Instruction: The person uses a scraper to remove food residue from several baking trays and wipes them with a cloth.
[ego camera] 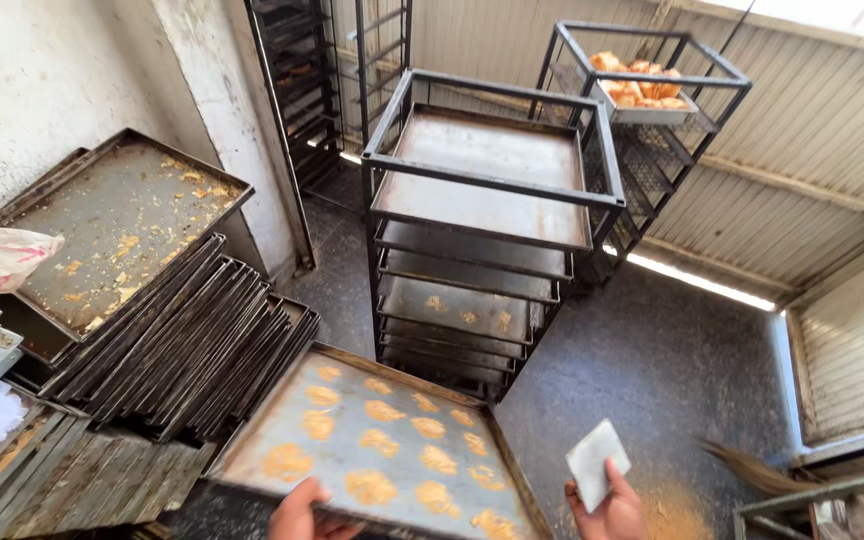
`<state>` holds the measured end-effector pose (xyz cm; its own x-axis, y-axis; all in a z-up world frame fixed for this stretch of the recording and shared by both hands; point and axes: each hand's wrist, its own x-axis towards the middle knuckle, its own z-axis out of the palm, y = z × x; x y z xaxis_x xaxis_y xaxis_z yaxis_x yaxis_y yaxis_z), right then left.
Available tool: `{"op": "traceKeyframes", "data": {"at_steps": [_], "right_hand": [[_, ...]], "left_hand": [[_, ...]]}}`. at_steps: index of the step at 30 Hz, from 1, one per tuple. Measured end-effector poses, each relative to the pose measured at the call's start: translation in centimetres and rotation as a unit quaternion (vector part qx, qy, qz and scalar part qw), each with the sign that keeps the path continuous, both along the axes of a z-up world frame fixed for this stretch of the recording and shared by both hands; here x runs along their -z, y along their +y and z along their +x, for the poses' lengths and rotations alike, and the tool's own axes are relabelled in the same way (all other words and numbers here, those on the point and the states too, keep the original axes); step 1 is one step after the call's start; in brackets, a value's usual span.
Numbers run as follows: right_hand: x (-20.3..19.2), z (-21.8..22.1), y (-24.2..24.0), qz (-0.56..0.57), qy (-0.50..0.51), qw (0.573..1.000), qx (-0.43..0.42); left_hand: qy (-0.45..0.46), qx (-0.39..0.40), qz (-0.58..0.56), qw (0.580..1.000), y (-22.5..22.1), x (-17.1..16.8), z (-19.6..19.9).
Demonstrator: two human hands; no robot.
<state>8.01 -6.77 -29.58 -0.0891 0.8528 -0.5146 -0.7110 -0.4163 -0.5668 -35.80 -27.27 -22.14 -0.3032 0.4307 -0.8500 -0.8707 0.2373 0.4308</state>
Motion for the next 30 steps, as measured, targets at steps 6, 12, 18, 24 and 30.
{"op": "traceKeyframes", "data": {"at_steps": [6, 12, 18, 24, 30], "right_hand": [[0.4, -2.7, 0.0, -0.115, -0.075, 0.988, -0.072], [0.3, -4.0, 0.8, -0.130, -0.100, 0.983, -0.080], [0.6, -5.3, 0.4, -0.097, -0.112, 0.985, -0.088], [-1.4, -6.9, 3.5, -0.063, -0.131, 0.985, -0.088], [-4.6, -8.7, 8.6, -0.038, -0.148, 0.986, -0.074]], "left_hand": [[0.020, -0.082, 0.122, 0.989, -4.4, -5.0, -5.4], [0.019, -0.131, 0.394, 0.910, -1.1, -14.5, -4.7], [-0.024, -0.098, 0.560, 0.822, 14.7, -17.0, -1.8], [-0.090, -0.020, 0.523, 0.847, 30.9, -12.5, 1.2], [0.063, 0.245, 0.398, 0.882, 37.5, -11.7, 1.4]]}}
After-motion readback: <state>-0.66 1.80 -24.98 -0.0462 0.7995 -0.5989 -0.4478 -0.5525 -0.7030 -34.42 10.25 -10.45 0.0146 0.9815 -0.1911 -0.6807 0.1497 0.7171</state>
